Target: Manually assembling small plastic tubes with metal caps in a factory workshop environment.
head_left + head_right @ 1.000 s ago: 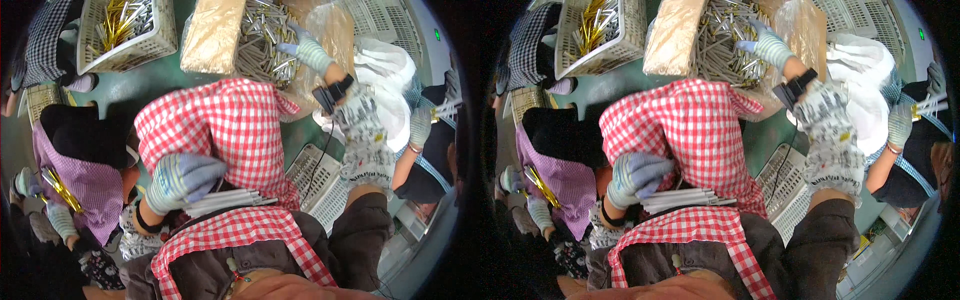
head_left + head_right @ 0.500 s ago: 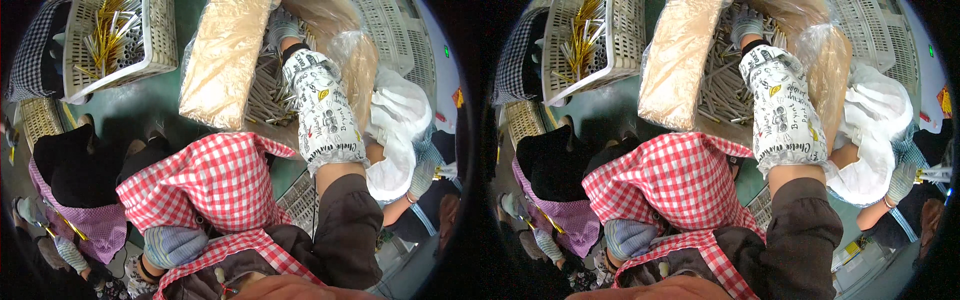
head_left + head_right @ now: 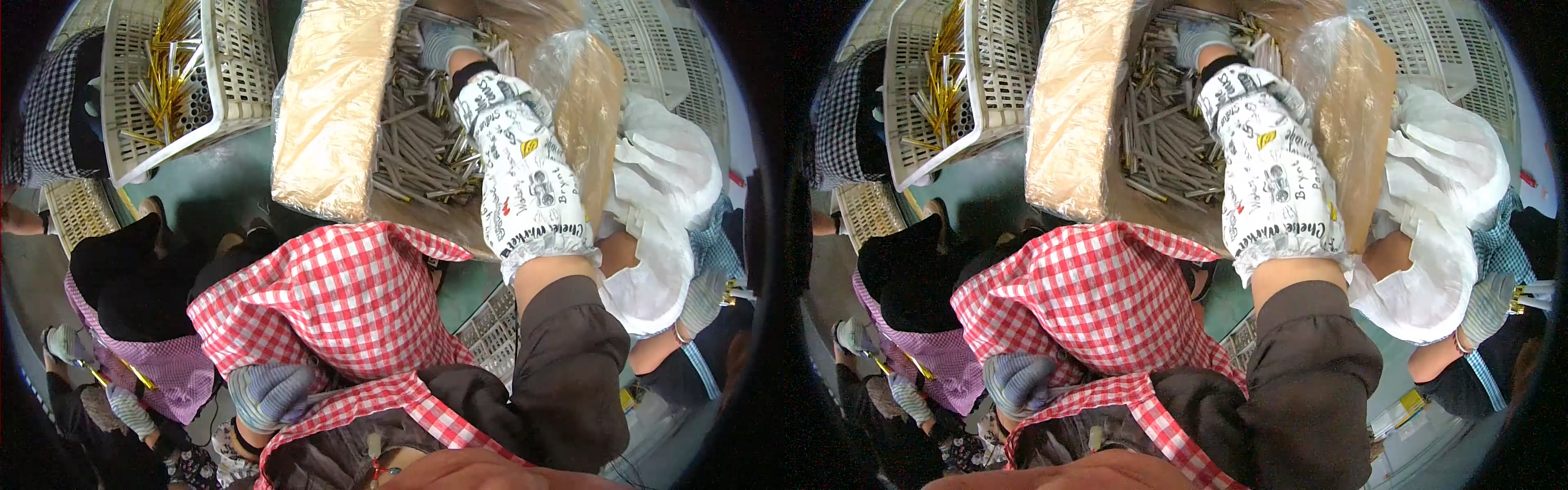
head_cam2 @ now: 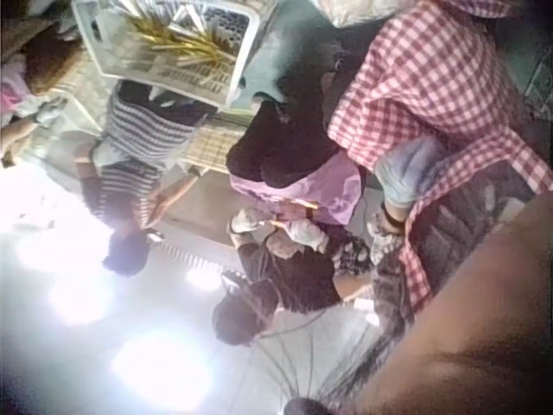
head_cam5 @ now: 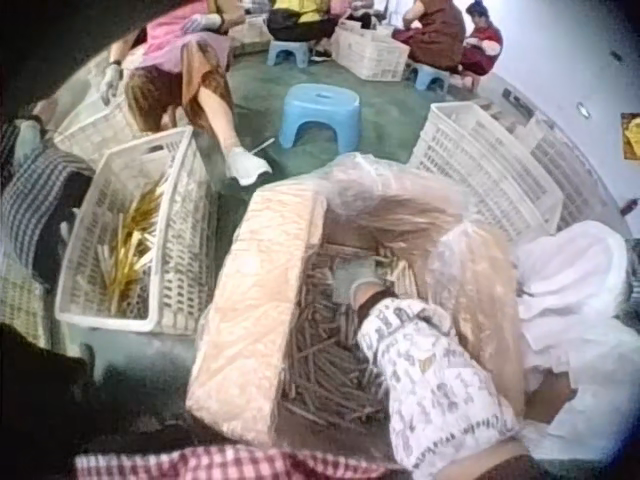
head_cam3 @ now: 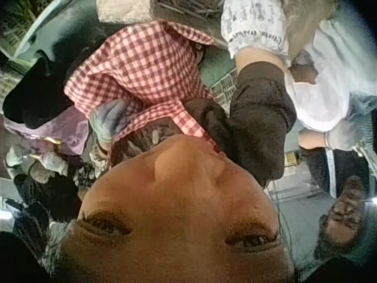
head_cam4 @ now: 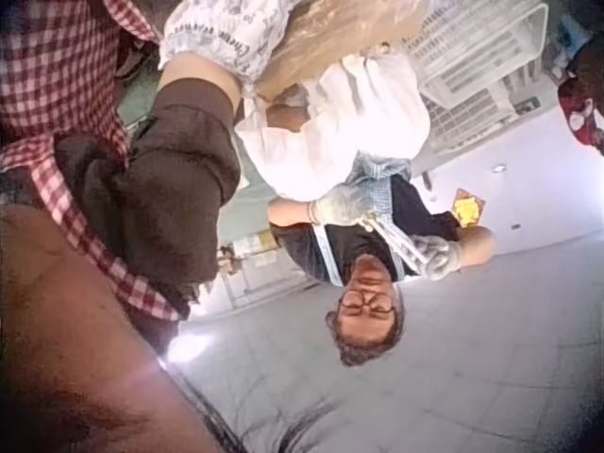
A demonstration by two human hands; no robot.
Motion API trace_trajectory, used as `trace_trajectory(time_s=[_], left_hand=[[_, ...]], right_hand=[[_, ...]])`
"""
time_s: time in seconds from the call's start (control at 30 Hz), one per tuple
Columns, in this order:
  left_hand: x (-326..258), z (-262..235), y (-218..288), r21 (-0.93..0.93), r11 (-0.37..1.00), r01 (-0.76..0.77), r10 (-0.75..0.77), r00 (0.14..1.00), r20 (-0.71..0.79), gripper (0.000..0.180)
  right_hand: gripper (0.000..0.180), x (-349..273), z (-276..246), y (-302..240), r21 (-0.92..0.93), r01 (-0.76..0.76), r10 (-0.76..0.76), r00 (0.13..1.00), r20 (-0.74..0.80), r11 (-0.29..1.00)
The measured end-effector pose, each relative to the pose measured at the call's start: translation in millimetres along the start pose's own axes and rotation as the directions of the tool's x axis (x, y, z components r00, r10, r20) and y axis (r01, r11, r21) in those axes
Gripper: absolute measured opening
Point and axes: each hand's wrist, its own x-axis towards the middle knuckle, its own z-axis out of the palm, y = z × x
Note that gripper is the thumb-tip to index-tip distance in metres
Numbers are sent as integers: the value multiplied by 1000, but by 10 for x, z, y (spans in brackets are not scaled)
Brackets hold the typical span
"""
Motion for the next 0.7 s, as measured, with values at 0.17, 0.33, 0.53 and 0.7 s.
trace_trajectory(time_s=[0.17, 0.33, 0.53, 0.7], left_hand=[[4, -108, -211, -51, 988, -146, 143, 988, -57, 25], [-86, -122, -502, -187, 958, -216, 207, 976, -70, 34], [-286, -177, -595, -248, 931, -268, 249, 963, -105, 30], [-455, -186, -569, -330, 894, -303, 261, 951, -166, 26]], right_hand=[[55, -665, 2, -229, 103, 14, -24, 996, 90, 995], [58, -1081, -144, -491, 215, -41, 10, 990, 142, 976], [75, -1669, -570, -692, 450, -112, 74, 992, 101, 886], [61, -1931, -700, -458, 501, -83, 186, 970, -159, 862]])
